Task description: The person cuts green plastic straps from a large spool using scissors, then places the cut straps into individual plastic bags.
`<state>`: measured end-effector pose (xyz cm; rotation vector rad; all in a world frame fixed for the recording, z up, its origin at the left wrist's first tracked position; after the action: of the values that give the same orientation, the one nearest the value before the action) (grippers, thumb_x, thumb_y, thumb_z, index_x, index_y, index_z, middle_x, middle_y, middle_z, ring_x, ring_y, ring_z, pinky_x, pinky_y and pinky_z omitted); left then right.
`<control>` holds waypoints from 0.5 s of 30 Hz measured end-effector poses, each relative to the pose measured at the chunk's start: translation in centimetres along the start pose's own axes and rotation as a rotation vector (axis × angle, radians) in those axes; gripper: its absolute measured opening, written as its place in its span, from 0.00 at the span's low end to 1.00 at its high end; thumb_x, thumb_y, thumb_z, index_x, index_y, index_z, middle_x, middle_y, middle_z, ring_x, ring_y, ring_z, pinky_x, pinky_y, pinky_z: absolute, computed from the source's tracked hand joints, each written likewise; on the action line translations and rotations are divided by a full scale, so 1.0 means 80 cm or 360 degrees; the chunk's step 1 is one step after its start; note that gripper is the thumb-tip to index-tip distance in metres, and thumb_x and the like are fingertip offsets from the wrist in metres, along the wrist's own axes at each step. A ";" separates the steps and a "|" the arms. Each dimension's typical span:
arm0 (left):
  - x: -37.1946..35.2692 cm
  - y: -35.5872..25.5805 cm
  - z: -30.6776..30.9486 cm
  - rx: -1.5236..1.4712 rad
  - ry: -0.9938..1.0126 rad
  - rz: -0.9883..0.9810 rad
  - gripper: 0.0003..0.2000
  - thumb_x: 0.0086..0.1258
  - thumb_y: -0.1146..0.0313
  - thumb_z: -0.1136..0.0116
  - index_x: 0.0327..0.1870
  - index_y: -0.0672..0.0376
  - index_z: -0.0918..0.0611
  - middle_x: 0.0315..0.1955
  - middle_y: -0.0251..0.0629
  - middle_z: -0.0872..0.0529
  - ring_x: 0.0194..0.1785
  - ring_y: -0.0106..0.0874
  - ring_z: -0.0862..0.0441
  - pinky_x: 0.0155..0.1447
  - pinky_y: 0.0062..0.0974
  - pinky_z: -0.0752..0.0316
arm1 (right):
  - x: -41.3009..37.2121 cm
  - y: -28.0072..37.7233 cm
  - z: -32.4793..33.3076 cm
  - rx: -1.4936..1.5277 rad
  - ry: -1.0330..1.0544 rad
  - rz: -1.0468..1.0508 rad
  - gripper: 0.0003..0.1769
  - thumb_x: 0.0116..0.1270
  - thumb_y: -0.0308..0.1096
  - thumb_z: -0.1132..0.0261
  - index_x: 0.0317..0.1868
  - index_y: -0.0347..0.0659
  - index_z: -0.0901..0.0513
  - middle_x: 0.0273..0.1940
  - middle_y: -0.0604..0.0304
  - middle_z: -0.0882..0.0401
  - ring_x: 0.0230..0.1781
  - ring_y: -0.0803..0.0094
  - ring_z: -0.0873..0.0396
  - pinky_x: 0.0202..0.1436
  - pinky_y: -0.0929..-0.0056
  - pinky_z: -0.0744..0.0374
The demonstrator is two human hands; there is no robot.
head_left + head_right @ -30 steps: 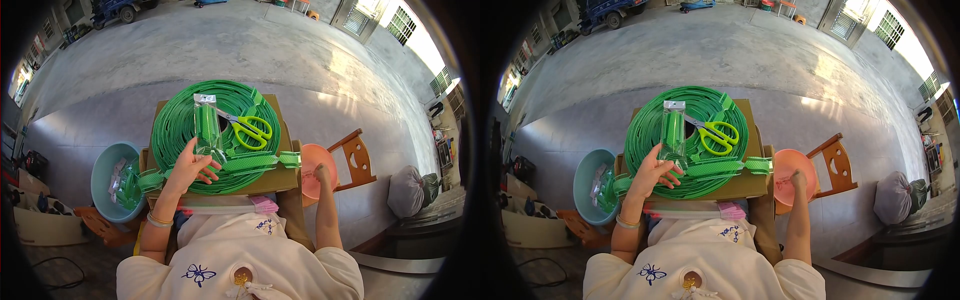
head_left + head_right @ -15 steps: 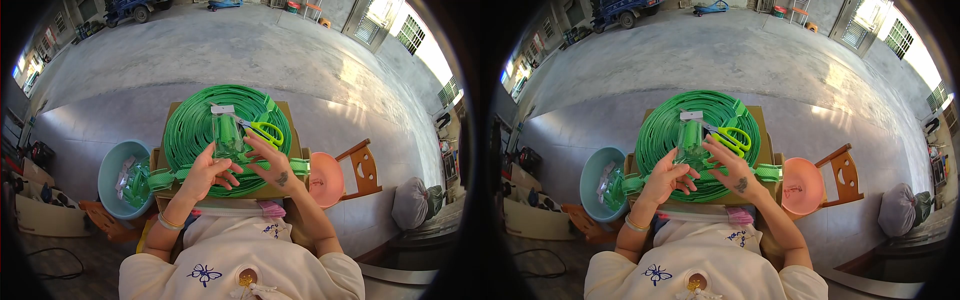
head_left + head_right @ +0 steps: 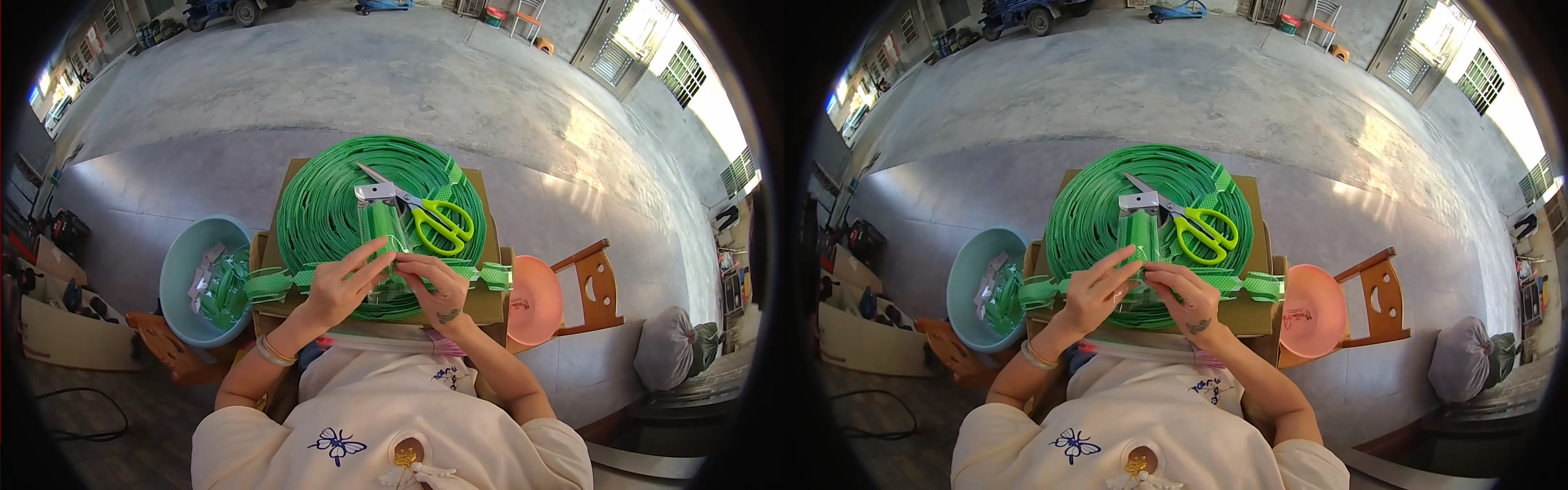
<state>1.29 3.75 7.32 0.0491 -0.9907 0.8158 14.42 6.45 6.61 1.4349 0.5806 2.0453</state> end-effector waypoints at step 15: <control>-0.046 0.045 -0.004 -0.0733 -0.0084 0.0821 0.05 0.59 0.78 0.39 0.32 0.66 0.23 0.44 0.44 0.17 0.35 0.23 0.17 0.35 0.17 0.23 | -0.032 -0.048 -0.026 0.0927 -0.0077 -0.0788 0.03 0.58 0.22 0.35 0.33 0.34 0.22 0.41 0.55 0.23 0.39 0.72 0.22 0.42 0.78 0.22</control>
<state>-1.81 4.29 3.21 -0.6047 -1.2421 1.0339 13.92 7.52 1.74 1.4428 1.4359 1.5021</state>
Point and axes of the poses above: each hand's wrist, its own x-axis towards the middle knuckle, its own z-axis out of the back of the hand, y = z × x, the point moved 9 cm from there along x, towards the middle knuckle
